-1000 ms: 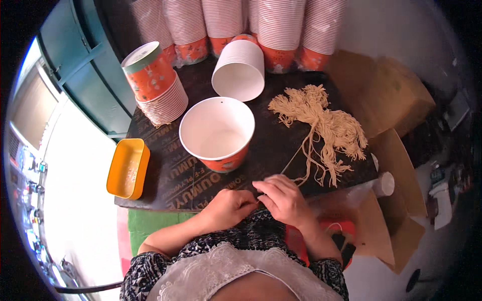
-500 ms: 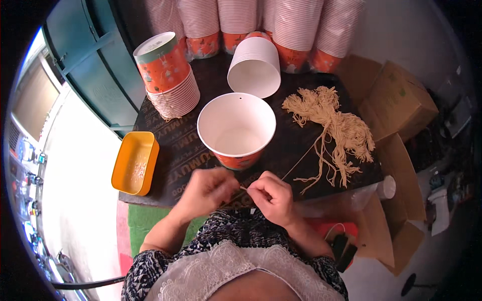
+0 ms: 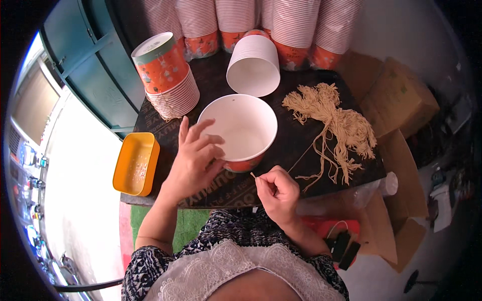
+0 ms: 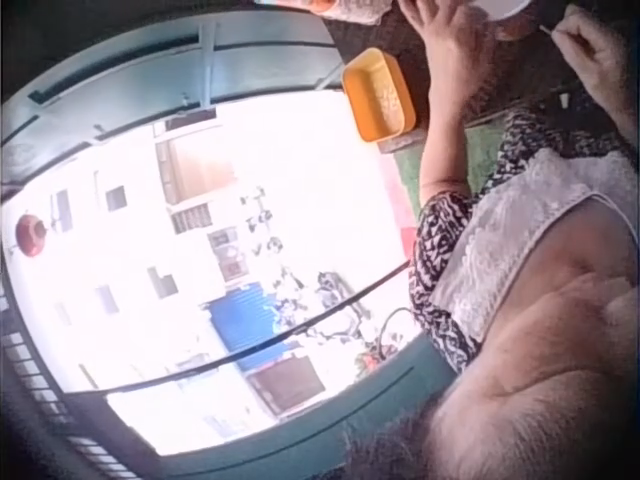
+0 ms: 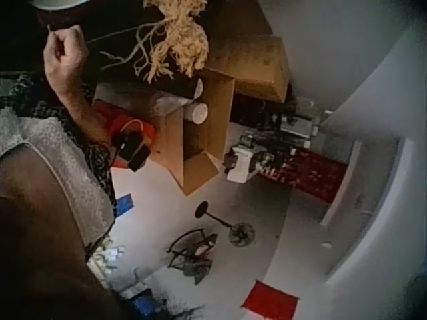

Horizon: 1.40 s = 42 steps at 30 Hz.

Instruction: Attaching strings to the rims of paper buckets.

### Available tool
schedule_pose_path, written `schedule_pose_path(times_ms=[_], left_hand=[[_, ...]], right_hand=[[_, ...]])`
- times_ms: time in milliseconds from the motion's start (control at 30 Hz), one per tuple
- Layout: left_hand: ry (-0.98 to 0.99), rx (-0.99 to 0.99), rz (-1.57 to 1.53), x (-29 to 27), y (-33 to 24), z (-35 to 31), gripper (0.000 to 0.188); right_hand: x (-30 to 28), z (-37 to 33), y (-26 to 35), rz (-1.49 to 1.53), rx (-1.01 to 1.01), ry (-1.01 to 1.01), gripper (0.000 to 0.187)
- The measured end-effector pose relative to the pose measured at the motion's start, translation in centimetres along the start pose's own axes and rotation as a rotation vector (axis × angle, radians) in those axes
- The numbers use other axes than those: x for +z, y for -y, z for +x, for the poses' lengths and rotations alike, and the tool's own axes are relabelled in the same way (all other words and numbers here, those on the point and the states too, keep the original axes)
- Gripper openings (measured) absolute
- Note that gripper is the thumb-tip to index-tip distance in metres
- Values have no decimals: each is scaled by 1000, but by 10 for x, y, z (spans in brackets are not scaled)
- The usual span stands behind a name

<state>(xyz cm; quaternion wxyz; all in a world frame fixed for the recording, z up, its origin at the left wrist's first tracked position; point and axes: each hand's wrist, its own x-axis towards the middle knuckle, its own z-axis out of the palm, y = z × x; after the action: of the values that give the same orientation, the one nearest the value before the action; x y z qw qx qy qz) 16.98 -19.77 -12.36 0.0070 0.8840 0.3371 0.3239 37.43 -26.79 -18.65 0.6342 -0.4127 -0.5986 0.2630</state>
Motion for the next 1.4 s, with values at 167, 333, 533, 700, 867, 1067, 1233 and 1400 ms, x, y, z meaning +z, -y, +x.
schedule_pose_path(times_ms=[167, 333, 533, 700, 867, 1067, 1233, 1400], left_hand=[[27, 19, -63, 7, -30, 3, 20], [41, -25, -84, 10, -43, 2, 20], [-42, -129, -153, -7, -41, 2, 18], [-49, -160, -138, -17, -34, 6, 14], [-32, -154, -126, -19, -29, 10, 12], [45, -109, -138, -18, -27, 23, 9], [317, -85, -276, -18, -21, 36, 20], [488, 38, -381, -5, -13, 56, 34]], right_hand=[[-8, -1, 3, -46, -22, -64, 17], [-12, 3, 3, -80, -12, -81, 18], [-13, 6, -1, -52, -4, -71, 19], [-11, 9, -3, -55, -7, -72, 19], [-10, 10, -5, -47, 15, -60, 18], [-10, 11, -6, -49, 20, -54, 18], [-8, 13, -4, -59, 24, -40, 18], [-9, 15, -8, -96, -3, -9, 17]])
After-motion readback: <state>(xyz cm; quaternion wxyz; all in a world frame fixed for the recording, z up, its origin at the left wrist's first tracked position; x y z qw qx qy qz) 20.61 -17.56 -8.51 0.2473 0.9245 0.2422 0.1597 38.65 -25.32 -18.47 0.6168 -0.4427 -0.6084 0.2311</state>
